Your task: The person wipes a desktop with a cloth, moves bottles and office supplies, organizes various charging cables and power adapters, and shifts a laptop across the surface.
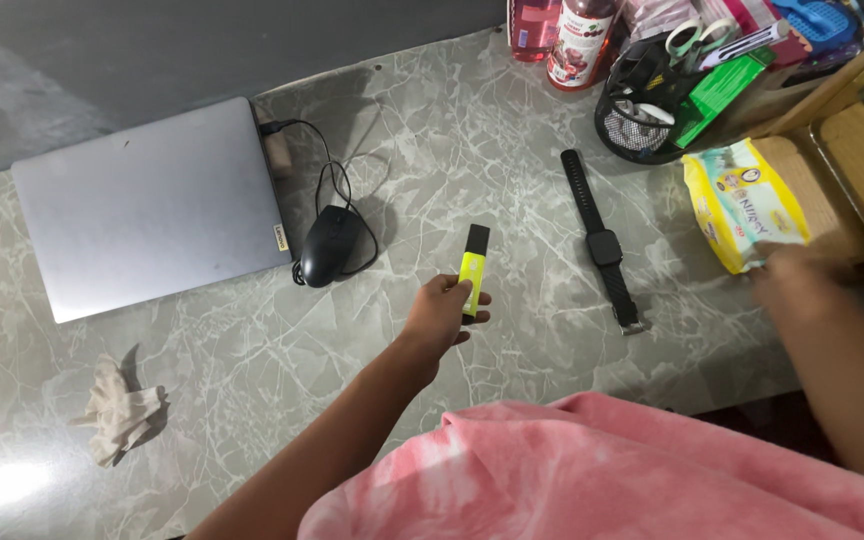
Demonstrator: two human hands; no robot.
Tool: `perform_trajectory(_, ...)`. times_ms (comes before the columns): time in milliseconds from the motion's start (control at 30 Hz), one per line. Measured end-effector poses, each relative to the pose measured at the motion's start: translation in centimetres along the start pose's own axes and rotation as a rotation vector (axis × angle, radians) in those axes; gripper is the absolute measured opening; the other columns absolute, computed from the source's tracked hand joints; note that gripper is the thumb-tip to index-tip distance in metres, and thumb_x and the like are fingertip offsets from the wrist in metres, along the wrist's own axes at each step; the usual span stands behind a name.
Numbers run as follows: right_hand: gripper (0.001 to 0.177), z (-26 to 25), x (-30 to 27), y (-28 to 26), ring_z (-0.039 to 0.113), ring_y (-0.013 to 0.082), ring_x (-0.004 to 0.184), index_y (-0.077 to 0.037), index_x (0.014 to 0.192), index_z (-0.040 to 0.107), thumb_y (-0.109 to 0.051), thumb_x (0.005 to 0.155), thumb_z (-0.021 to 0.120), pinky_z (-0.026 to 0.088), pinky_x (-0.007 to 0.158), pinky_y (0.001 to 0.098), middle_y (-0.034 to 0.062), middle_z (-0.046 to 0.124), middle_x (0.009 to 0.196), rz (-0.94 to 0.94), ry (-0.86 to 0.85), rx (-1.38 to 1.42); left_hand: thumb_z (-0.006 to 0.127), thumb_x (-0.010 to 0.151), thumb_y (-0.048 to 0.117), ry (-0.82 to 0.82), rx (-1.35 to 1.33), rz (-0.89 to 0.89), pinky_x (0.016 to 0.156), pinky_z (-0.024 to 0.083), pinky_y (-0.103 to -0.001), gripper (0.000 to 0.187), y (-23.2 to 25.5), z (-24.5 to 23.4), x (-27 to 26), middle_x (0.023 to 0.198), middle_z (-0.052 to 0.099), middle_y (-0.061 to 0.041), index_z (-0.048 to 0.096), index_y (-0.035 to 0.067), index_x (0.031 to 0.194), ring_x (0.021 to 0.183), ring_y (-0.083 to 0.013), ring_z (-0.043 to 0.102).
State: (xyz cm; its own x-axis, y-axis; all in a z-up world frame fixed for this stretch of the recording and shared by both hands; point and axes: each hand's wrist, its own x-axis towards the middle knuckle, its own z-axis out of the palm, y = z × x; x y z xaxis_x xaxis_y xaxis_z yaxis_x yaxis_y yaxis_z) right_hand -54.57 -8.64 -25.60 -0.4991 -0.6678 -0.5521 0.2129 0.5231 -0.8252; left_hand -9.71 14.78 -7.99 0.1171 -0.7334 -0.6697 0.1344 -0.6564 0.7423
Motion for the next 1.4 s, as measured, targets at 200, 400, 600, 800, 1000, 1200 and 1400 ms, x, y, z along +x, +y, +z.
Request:
perform_trajectory(200,0.059,2.2,-7.0,-1.2,0.058,0.0344,0.085,0.001,0.101,0.052,-0.011,0.053,0.084,0.050,0.070,0.0412,0.0218,0.057,0.097,-0.681,0.565,-0.387,0.042,0.089,0.027,-0.030,-0.006,-0.001,0.075,0.043,-0.035,0.036,1.1,0.9,0.0,0.102,0.066,-0.003,0.046,0.011,0.121,0.085,-0.0137,0.063)
perform_trajectory(400,0.030,7.7,-22.7,-6.6,0.056,0.0166,0.085,-0.008,0.113,0.055,-0.029,0.092,0.058,0.046,0.067,0.0301,0.0090,0.059,0.101,-0.388,-0.596,-0.258,0.043,0.089,0.028,-0.127,0.062,0.063,0.069,0.047,-0.032,0.039,3.6,3.2,1.4,0.097,0.064,-0.004,0.051,0.012,0.124,0.080,-0.0128,0.063)
perform_trajectory(600,0.029,11.5,-32.3,-10.2,0.061,0.0144,0.076,-0.009,0.110,0.055,-0.014,0.082,0.060,0.049,0.064,0.0272,0.0061,0.063,0.094,-0.280,-0.978,-0.236,0.047,0.087,0.031,-0.181,0.095,0.197,0.066,0.050,-0.031,0.045,7.0,5.6,3.0,0.098,0.061,-0.007,0.048,0.016,0.129,0.073,-0.0153,0.061)
perform_trajectory(800,0.020,11.9,-30.8,-13.0,0.063,0.0177,0.073,-0.001,0.104,0.054,-0.011,0.087,0.059,0.055,0.065,0.0298,0.0096,0.061,0.092,-0.411,-0.905,-0.106,0.049,0.086,0.040,-0.171,0.155,0.240,0.075,0.048,-0.034,0.051,9.4,4.7,2.7,0.109,0.059,-0.008,0.046,0.013,0.128,0.090,-0.0182,0.061)
perform_trajectory(1000,0.037,12.0,-27.1,-16.5,0.065,0.0146,0.076,-0.009,0.120,0.035,-0.005,0.093,0.060,0.059,0.066,0.0266,0.0068,0.058,0.104,-0.901,-0.307,0.245,0.046,0.085,0.041,-0.116,0.089,0.179,0.080,0.046,-0.038,0.050,7.8,3.2,3.5,0.114,0.059,-0.008,0.048,0.008,0.123,0.099,-0.0210,0.060)
perform_trajectory(1200,0.030,12.7,-22.4,-17.1,0.069,0.0150,0.083,-0.007,0.122,0.042,0.007,0.099,0.057,0.060,0.071,0.0248,0.0087,0.063,0.105,-1.284,-0.250,0.118,0.045,0.086,0.038,-0.117,0.110,0.119,0.080,0.046,-0.036,0.047,6.9,2.8,3.3,0.115,0.059,-0.008,0.048,0.009,0.123,0.100,-0.0204,0.060)
perform_trajectory(1400,0.034,14.1,-24.1,-17.5,0.064,0.0173,0.080,-0.002,0.118,0.054,0.011,0.089,0.067,0.049,0.066,0.0276,0.0105,0.065,0.096,-1.658,-0.025,-0.300,0.045,0.086,0.037,-0.125,0.102,0.098,0.081,0.045,-0.036,0.046,7.1,2.8,2.9,0.117,0.059,-0.008,0.048,0.011,0.123,0.100,-0.0194,0.059)
